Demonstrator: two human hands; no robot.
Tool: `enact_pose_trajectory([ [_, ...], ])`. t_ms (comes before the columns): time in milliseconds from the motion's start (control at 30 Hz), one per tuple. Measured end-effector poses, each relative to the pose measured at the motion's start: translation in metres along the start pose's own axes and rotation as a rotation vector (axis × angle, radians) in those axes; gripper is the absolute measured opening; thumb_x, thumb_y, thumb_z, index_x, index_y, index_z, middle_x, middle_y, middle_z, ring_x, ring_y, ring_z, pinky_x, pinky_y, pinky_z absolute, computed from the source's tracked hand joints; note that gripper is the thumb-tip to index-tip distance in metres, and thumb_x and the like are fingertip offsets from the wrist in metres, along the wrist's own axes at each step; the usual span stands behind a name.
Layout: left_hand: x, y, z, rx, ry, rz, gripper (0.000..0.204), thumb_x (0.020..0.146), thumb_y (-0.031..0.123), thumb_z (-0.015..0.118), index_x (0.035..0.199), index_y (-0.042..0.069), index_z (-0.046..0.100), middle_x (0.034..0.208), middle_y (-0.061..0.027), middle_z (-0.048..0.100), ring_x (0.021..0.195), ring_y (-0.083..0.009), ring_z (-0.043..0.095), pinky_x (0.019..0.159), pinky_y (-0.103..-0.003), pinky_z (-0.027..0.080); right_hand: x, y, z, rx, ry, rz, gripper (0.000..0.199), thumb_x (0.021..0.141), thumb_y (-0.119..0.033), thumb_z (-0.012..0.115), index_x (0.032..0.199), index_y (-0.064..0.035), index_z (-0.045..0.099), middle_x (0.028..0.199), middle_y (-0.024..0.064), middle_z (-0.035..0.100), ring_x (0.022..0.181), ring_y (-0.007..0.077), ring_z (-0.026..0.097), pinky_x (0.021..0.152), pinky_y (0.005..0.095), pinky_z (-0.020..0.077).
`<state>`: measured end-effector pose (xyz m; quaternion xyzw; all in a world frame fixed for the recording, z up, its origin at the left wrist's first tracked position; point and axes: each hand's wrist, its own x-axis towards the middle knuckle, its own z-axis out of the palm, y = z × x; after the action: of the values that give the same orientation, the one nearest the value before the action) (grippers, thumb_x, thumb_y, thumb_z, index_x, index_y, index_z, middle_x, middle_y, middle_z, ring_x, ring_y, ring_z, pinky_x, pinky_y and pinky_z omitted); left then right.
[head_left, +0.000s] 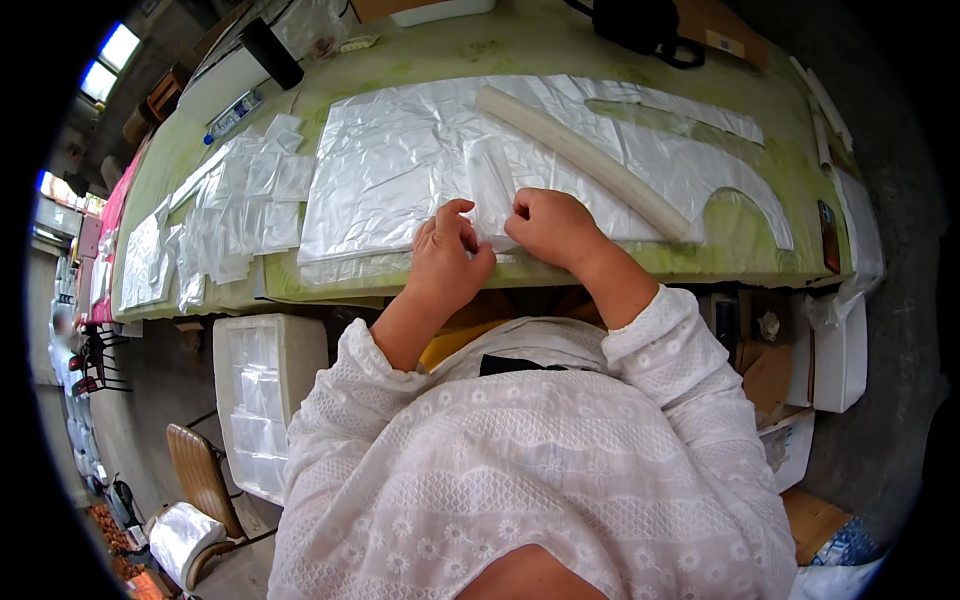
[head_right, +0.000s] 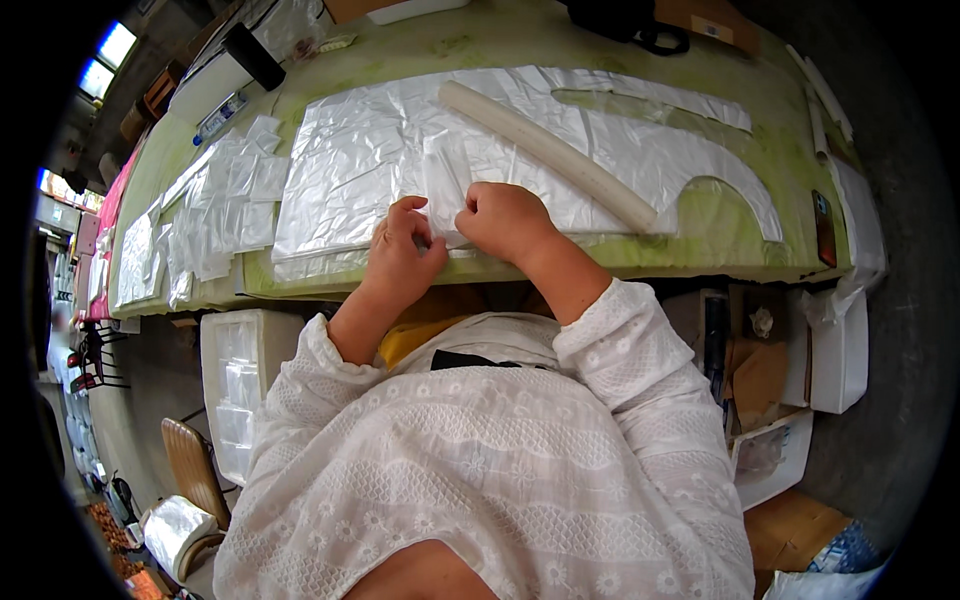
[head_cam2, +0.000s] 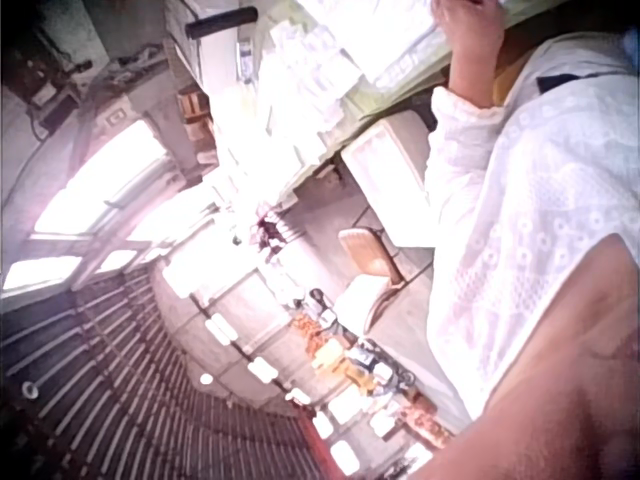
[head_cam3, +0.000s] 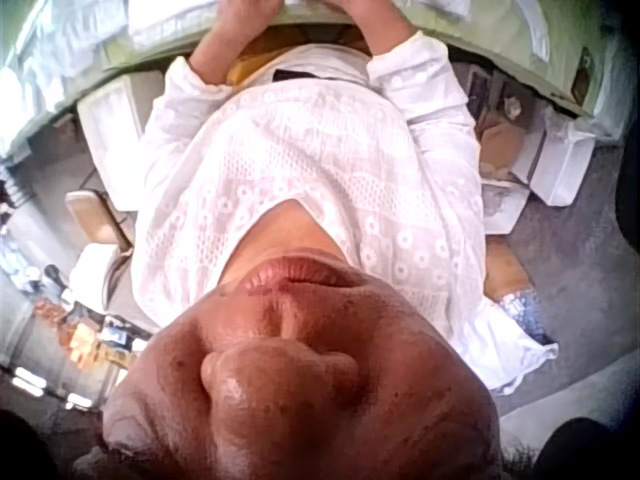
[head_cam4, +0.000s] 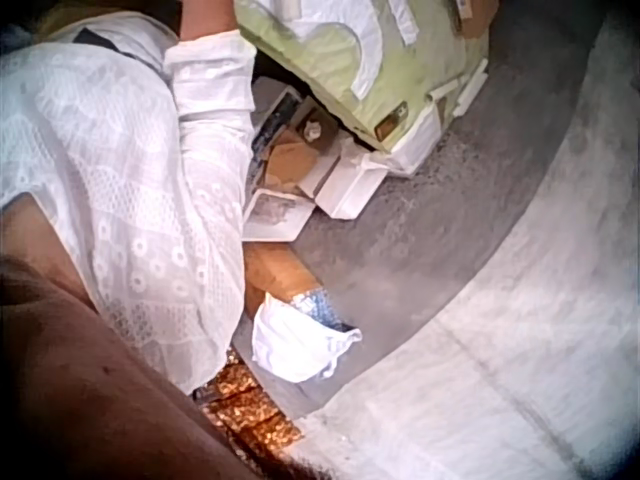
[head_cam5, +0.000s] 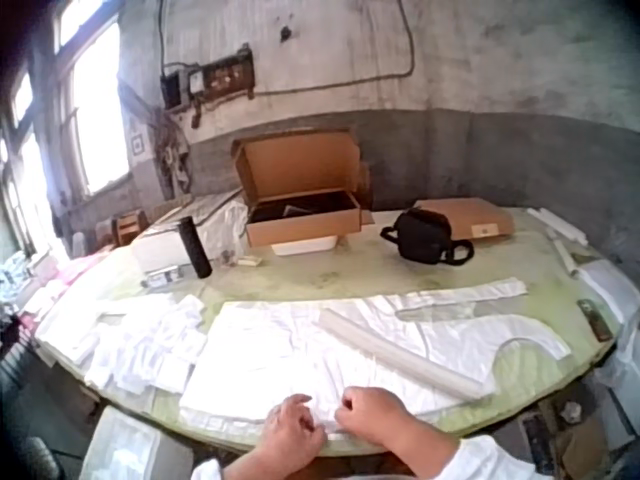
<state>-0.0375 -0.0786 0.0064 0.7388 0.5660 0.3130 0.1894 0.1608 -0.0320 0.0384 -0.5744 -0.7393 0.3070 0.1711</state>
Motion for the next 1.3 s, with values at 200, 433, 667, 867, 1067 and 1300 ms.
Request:
enact_pose_trajectory([
  [200,0.007,0.01,0.0,0.314,-0.058,0.331,0.085,0.083,0.046,0.076,0.152,0.008,0.043,0.151,-0.0187,0.044,0.148,-0.0352,0.033,0.121,-0.056,0.024,-0.002,-0.003,0.001,0.002,0.048,0.018,0.027,0.082,-0.03,0.062,0.093,-0.0067,0.07,0.09,0.0158,0.074,0.086,0.036,0.07,0.078,0.0451,0.0553],
  [433,0.022,0.013,-0.002,0.427,-0.286,0.244,0.096,0.086,0.067,0.066,0.158,0.01,0.038,0.166,-0.0179,0.031,0.157,-0.0351,0.022,0.124,-0.061,0.015,-0.018,0.002,0.012,0.099,0.184,-0.041,0.028,0.084,-0.017,0.065,0.108,-0.0044,0.064,0.084,0.0121,0.073,0.08,0.0327,0.07,0.074,0.0446,0.0545],
  [667,-0.017,0.024,-0.009,0.427,-0.284,0.184,0.091,0.085,0.052,0.075,0.157,0.009,0.039,0.167,-0.0176,0.028,0.156,-0.0348,0.021,0.125,-0.06,0.012,-0.066,0.016,0.02,0.123,0.259,-0.317,0.021,0.082,-0.005,0.067,0.102,-0.004,0.062,0.077,0.0102,0.067,0.075,0.0309,0.065,0.073,0.044,0.0529],
  [867,-0.026,0.018,-0.007,0.407,-0.203,0.178,0.084,0.079,0.036,0.083,0.151,0.011,0.047,0.163,-0.0125,0.037,0.151,-0.033,0.032,0.125,-0.056,0.019,-0.064,0.027,0.015,0.142,0.374,-0.528,0.031,0.078,-0.001,0.065,0.108,-0.0069,0.068,0.104,0.0089,0.07,0.099,0.0303,0.063,0.092,0.0458,0.0477],
  [1067,-0.026,0.008,-0.007,0.298,-0.058,0.145,0.073,0.076,0.017,0.079,0.145,0.01,0.054,0.155,-0.009,0.05,0.143,-0.0336,0.044,0.121,-0.049,0.03,-0.032,0.034,0.01,-0.082,0.283,-0.679,0.047,0.074,-0.007,0.068,0.121,-0.012,0.07,0.121,0.0056,0.069,0.112,0.0303,0.059,0.097,0.045,0.0462],
  [1300,-0.018,0.002,-0.012,0.204,0.003,0.168,0.051,0.075,0.003,0.073,0.125,0.009,0.066,0.14,-0.0081,0.063,0.13,-0.0328,0.055,0.111,-0.044,0.042,-0.02,0.025,0.012,-0.089,0.274,-0.613,0.03,0.076,-0.014,0.072,0.105,-0.0166,0.077,0.106,0.0046,0.068,0.102,0.0292,0.061,0.092,0.0447,0.0472],
])
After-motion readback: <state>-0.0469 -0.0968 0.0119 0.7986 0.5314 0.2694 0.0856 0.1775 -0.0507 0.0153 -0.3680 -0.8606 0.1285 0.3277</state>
